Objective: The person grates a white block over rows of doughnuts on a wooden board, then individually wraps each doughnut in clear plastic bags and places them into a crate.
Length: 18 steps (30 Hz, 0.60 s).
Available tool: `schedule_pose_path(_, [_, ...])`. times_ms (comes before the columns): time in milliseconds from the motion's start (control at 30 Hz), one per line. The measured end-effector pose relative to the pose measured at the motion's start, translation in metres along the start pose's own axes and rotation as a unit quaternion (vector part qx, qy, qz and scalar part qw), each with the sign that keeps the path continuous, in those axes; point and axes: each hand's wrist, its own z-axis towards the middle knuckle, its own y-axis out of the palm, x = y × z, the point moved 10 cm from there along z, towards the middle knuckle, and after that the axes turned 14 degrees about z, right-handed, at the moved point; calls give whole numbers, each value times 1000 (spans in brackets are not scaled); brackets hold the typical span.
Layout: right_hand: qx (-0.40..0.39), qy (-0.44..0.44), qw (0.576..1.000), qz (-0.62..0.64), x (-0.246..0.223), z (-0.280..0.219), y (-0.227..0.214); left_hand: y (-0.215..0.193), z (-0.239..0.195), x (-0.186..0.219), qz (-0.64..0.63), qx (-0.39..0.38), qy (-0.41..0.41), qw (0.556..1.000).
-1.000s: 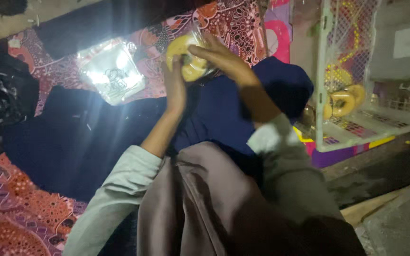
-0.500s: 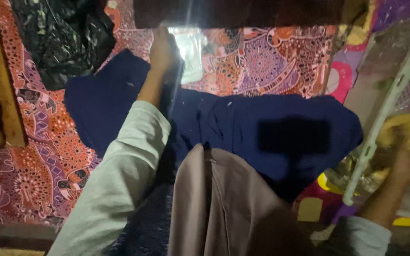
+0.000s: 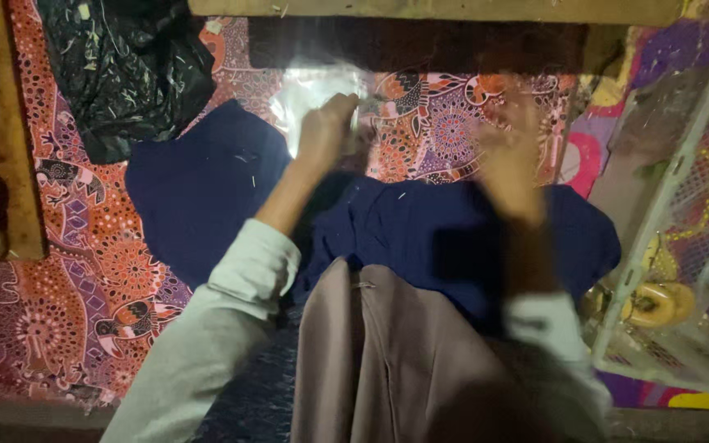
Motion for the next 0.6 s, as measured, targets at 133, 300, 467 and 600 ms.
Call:
schedule_pose_path(133, [-127, 62, 953, -269, 37, 43, 135, -78, -2, 66, -135, 85, 22, 987])
schedule_pose_path(300, [-144, -103, 959, -222, -11, 31, 161, -143, 0, 45, -85, 227, -103, 965])
schedule_pose_path(467, [-68, 45, 992, -93, 33, 44, 152, -118, -4, -30, -148, 135, -243, 949])
schedule_pose_path(600, [-32, -129, 962, -240, -2, 27, 162, -135, -24, -46, -122, 217, -235, 940])
